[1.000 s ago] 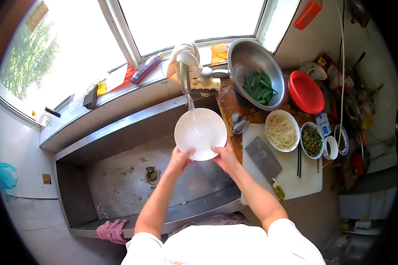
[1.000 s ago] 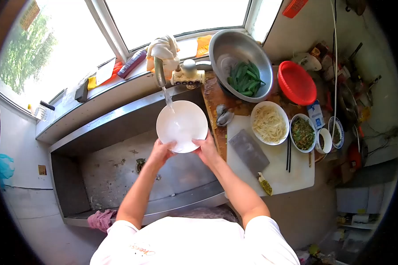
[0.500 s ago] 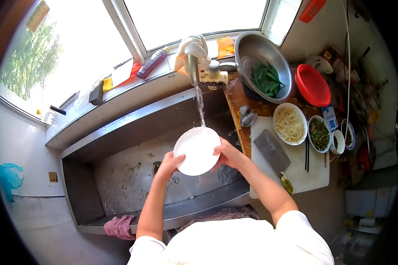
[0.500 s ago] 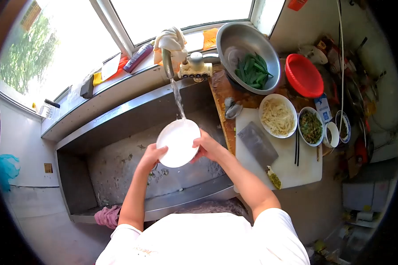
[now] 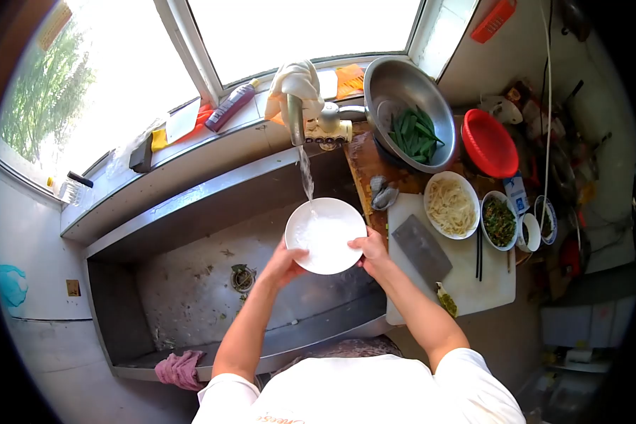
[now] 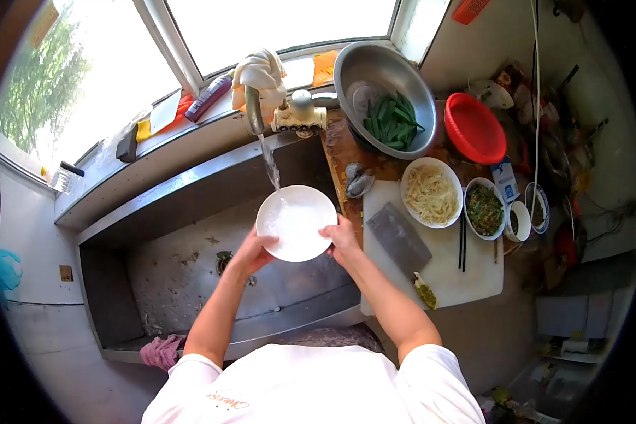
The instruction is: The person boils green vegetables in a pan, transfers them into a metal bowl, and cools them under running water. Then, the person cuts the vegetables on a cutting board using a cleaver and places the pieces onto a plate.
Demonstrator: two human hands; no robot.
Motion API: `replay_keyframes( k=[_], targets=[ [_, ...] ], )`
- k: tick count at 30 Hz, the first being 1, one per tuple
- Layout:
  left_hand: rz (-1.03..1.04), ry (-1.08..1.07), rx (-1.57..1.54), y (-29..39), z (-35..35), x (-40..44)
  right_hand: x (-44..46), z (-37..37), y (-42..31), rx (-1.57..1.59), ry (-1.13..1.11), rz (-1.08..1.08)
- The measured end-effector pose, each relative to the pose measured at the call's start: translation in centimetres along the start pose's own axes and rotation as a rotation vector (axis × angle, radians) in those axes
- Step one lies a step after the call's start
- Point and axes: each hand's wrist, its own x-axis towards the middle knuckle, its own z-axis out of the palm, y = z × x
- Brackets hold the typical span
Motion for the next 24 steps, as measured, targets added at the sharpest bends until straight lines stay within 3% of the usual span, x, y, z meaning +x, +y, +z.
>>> replay_keyframes(
  k=[3,4,7,10,11,13,16,19,20,23,24],
  targets=[
    [0.013,0.061,0.041,-1.1,-1.4,-0.4,4.0,-0.4,1.5,-0.815,0.086,-0.562],
    [0.065,0.199,0.124,-0.6,-0.9,-1.1,3.2,0.6,-1.3,-0.942,0.104,-0.487],
    [0.233,0.305,0.731,-0.9,-3.9,-0.2,4.2,2.5,-8.1,-1.092,0.180,-0.952],
    [0.596,0.519,1.111,-0.2,-4.2,-0.8,7.6,4.6,-14.1,-1.276,0.258,-1.223],
    [0.600,0.521,1.139,0.6,-3.9,-1.2,9.2,5.3,-15.4,-1.357,0.292,-1.314],
    [0.598,0.531,1.191,2.1,-2.7,-2.1,12.3,6.3,-17.5,-1.496,0.319,-1.287],
    [0.662,0.535,1.282,3.2,-2.9,-2.6,16.7,6.5,-18.9,-1.763,0.449,-1.049],
    [0.719,0.522,1.351,4.1,-3.8,-3.1,16.2,7.3,-19.7,-1.751,0.400,-0.832],
    [0.751,0.513,1.386,4.2,-4.2,-3.1,15.6,7.7,-19.5,-1.705,0.471,-0.922],
    [0.811,0.474,1.514,4.7,-4.9,-2.9,11.6,9.5,-19.4,-1.583,0.332,-0.812],
    [0.798,0.457,1.571,4.9,-4.8,-2.8,12.2,8.8,-18.4,-1.488,0.241,-0.908]
  ],
)
